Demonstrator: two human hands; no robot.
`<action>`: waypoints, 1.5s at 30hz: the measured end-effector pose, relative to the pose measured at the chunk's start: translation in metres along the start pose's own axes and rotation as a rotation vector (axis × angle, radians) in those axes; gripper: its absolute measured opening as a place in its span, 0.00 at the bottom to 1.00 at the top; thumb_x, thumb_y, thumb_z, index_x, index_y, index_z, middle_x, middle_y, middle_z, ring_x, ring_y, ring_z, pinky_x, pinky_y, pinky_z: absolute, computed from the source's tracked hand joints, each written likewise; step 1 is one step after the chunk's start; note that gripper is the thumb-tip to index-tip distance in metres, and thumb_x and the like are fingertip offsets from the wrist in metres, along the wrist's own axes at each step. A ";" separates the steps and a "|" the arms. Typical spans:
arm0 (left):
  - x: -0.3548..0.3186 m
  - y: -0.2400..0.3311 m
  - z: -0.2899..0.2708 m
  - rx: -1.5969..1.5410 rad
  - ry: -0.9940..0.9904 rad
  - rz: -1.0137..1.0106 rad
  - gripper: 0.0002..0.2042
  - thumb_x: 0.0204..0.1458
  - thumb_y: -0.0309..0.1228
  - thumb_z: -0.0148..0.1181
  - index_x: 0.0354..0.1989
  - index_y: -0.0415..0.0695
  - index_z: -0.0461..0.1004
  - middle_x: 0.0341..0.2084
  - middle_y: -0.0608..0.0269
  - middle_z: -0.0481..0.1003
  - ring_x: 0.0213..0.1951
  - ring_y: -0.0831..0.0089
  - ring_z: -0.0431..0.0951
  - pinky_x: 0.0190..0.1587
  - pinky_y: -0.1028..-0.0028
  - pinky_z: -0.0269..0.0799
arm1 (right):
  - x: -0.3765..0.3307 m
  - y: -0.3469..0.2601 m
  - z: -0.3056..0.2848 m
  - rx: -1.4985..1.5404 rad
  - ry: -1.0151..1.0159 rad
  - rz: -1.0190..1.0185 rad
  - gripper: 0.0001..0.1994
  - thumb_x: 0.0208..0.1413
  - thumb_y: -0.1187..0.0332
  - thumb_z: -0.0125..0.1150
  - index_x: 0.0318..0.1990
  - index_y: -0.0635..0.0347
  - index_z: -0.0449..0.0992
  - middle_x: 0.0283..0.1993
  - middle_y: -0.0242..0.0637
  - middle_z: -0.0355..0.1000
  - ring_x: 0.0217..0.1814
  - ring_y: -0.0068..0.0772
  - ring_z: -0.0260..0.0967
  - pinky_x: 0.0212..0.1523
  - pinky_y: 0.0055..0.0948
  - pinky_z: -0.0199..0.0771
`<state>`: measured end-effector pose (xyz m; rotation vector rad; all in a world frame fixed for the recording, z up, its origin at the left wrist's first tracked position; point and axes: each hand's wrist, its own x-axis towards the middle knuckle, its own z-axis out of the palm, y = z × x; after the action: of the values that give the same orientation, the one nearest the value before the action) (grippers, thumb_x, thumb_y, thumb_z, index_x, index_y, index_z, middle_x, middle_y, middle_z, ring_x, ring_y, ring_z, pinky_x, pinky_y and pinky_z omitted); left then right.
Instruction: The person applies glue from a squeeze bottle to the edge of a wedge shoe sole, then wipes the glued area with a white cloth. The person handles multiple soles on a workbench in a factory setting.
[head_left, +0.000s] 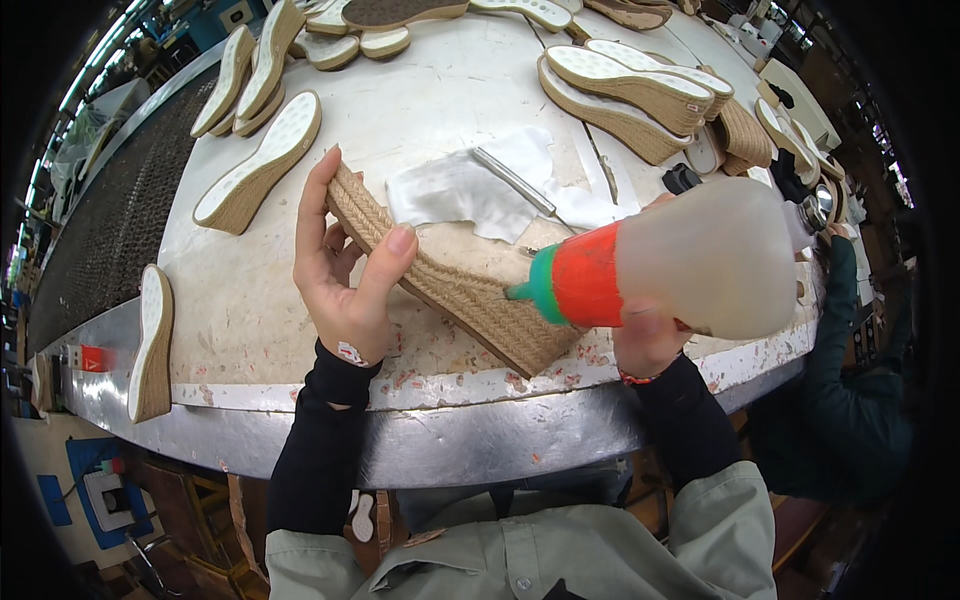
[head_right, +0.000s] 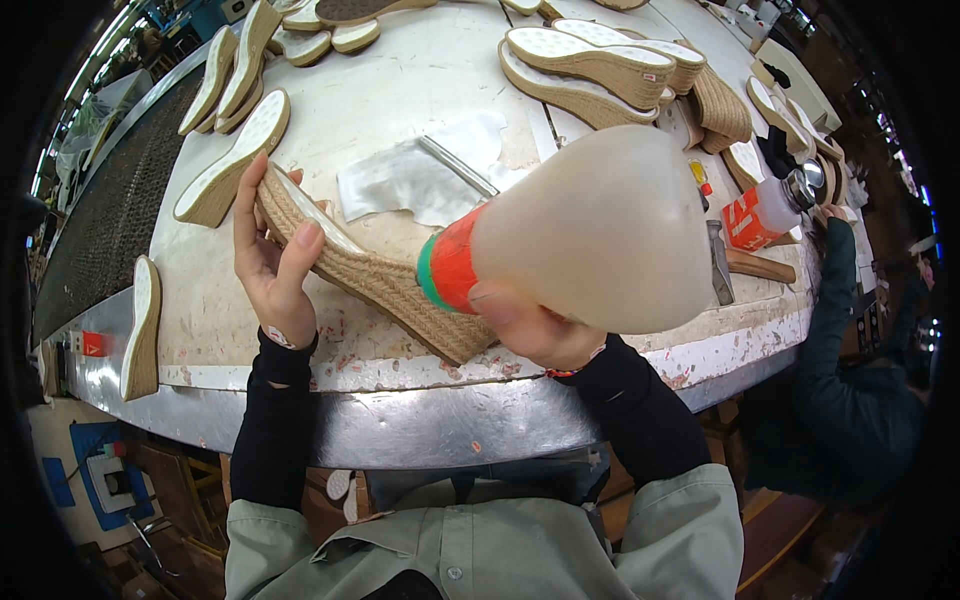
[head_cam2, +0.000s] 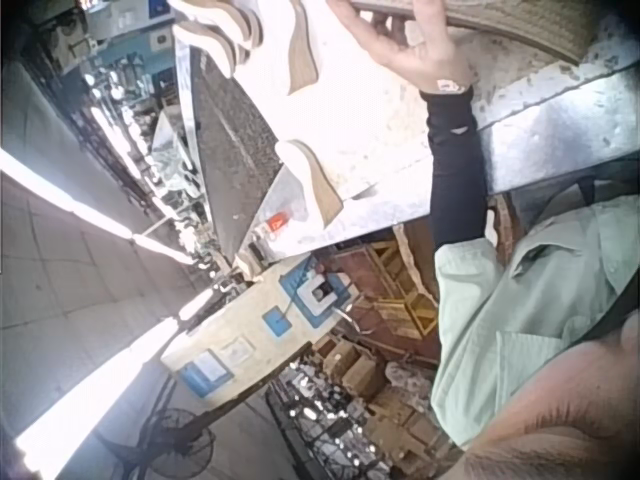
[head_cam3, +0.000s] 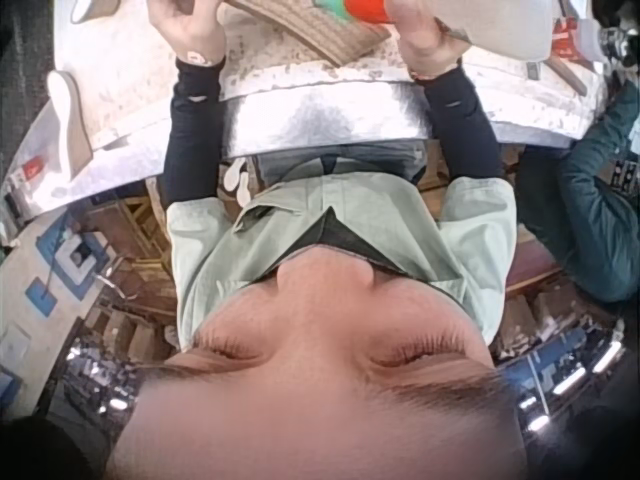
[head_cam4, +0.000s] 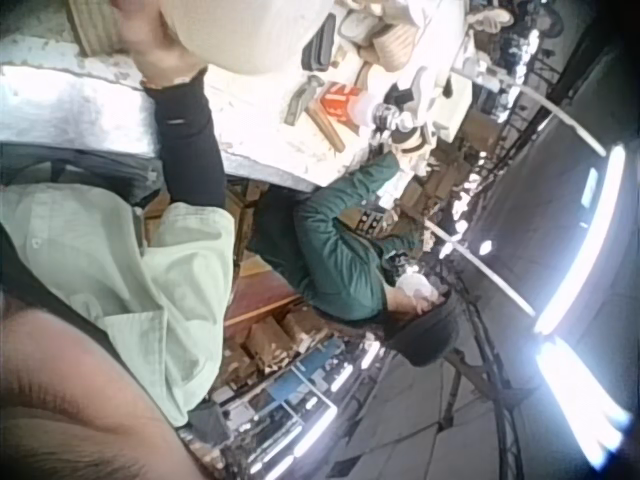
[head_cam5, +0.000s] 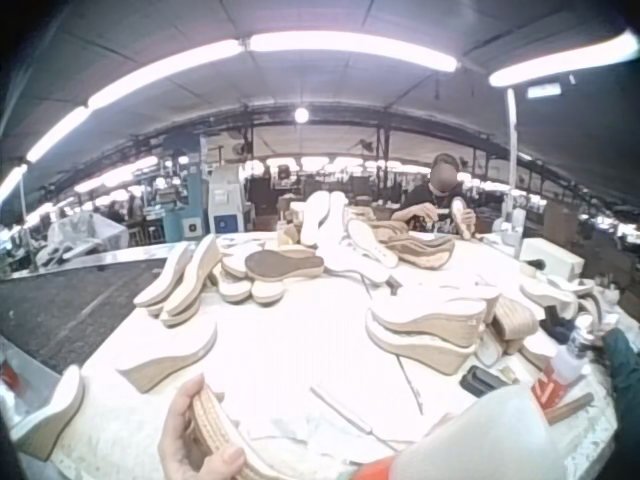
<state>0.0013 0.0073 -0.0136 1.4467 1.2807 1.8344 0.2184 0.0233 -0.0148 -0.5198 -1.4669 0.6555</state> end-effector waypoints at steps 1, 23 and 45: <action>0.000 0.000 0.000 -0.005 0.000 0.001 0.36 0.43 0.33 0.62 0.62 0.37 0.56 0.45 0.55 0.66 0.39 0.73 0.70 0.43 0.75 0.70 | 0.000 0.000 -0.001 -0.004 -0.003 -0.001 0.19 0.44 0.59 0.66 0.39 0.62 0.73 0.39 0.38 0.69 0.39 0.31 0.66 0.39 0.31 0.70; 0.002 -0.001 -0.001 -0.007 -0.019 -0.049 0.34 0.45 0.32 0.61 0.62 0.38 0.56 0.41 0.57 0.67 0.38 0.73 0.70 0.41 0.76 0.71 | 0.001 0.004 -0.003 -0.245 -0.139 -0.157 0.26 0.43 0.48 0.65 0.39 0.60 0.68 0.38 0.37 0.61 0.37 0.29 0.58 0.33 0.27 0.67; 0.002 0.000 -0.002 -0.011 -0.021 -0.051 0.33 0.46 0.31 0.61 0.62 0.38 0.56 0.42 0.57 0.66 0.37 0.74 0.70 0.40 0.77 0.71 | 0.009 0.007 -0.007 -0.260 -0.232 -0.304 0.26 0.43 0.47 0.65 0.37 0.61 0.69 0.37 0.37 0.61 0.39 0.32 0.56 0.36 0.29 0.66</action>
<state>-0.0008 0.0084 -0.0130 1.4116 1.2832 1.7858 0.2245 0.0355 -0.0133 -0.4151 -1.8202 0.2920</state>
